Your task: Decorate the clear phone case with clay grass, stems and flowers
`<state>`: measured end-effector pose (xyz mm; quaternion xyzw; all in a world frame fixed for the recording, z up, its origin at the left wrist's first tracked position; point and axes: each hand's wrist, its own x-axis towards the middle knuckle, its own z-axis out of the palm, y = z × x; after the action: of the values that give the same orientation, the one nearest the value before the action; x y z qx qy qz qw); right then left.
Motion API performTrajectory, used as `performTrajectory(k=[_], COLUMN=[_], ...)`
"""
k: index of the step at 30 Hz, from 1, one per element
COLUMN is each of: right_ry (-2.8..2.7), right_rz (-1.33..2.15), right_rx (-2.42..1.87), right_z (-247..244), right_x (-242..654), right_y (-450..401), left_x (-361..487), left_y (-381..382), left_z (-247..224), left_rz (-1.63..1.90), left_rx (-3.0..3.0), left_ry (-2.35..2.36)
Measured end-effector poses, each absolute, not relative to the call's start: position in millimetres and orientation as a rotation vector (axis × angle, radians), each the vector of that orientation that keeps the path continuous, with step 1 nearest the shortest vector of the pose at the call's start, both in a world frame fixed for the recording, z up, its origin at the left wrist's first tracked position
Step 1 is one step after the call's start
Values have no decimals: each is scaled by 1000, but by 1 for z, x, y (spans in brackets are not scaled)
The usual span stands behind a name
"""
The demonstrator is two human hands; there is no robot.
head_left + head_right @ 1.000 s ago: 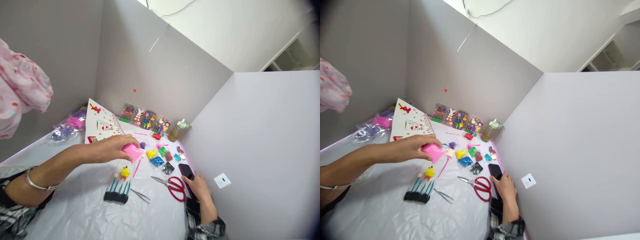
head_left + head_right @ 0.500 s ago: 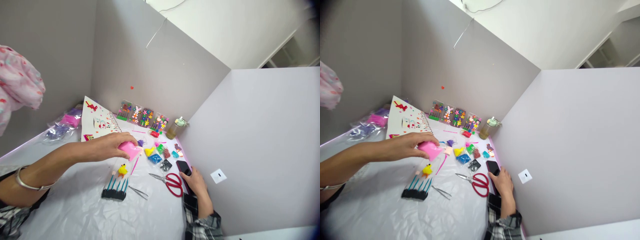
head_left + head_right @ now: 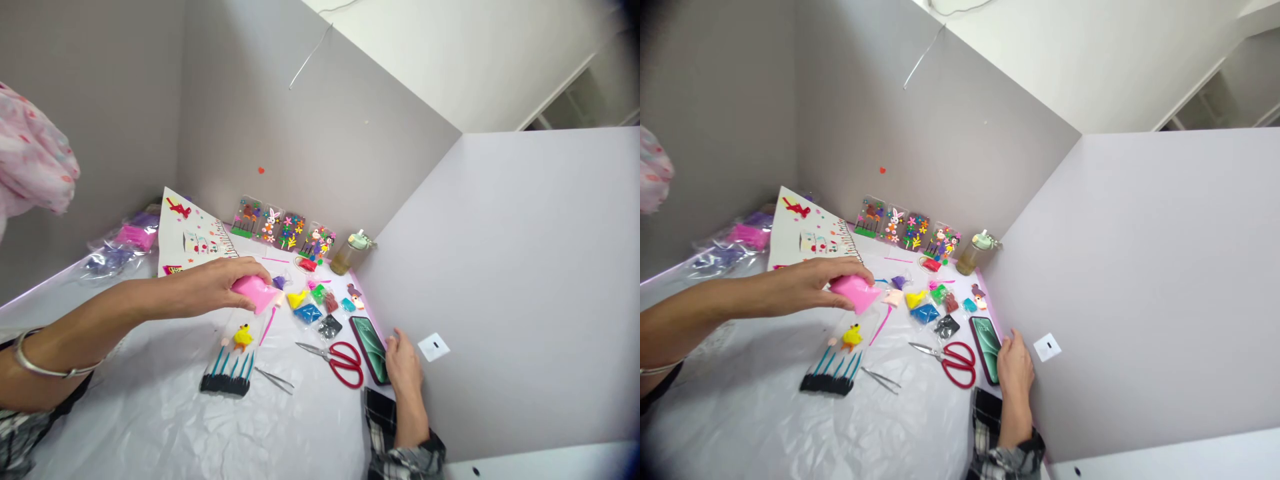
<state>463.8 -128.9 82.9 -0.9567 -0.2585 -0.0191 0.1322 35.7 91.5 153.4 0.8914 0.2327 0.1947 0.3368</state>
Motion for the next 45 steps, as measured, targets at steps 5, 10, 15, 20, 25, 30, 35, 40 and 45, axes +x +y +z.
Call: performTrajectory(k=[5,10,15,20,25,30,35,40,45], right_ry=[-724,-776,-980,-976,-953,-1015,-1059,-1053,-1038], right_rz=[-38,-11,-28,-132,-216,-214,-173,-166,-176], right_rx=[-2755,-2740,-2601,-2488,-2391,-2334,-2345,-2384,-2417], right_z=[80,69,57,59,55,45,38,38,39], right_x=[461,456,448,457,469,470,469,470,470], right_y=[-140,-139,-129,-135,-142,-138,-134,-136,-139], left_x=[36,37,38,37,36,36,37,36,36], left_y=[91,90,90,91,88,87,86,87,88], left_z=[153,151,150,151,154,156,156,155,153], left_rz=[488,479,471,471,461,457,440,431,432], left_rx=[2324,2320,2324,2331,2339,2342,2337,2339,2348], left_ry=[613,610,596,592,590,588,597,594,586])
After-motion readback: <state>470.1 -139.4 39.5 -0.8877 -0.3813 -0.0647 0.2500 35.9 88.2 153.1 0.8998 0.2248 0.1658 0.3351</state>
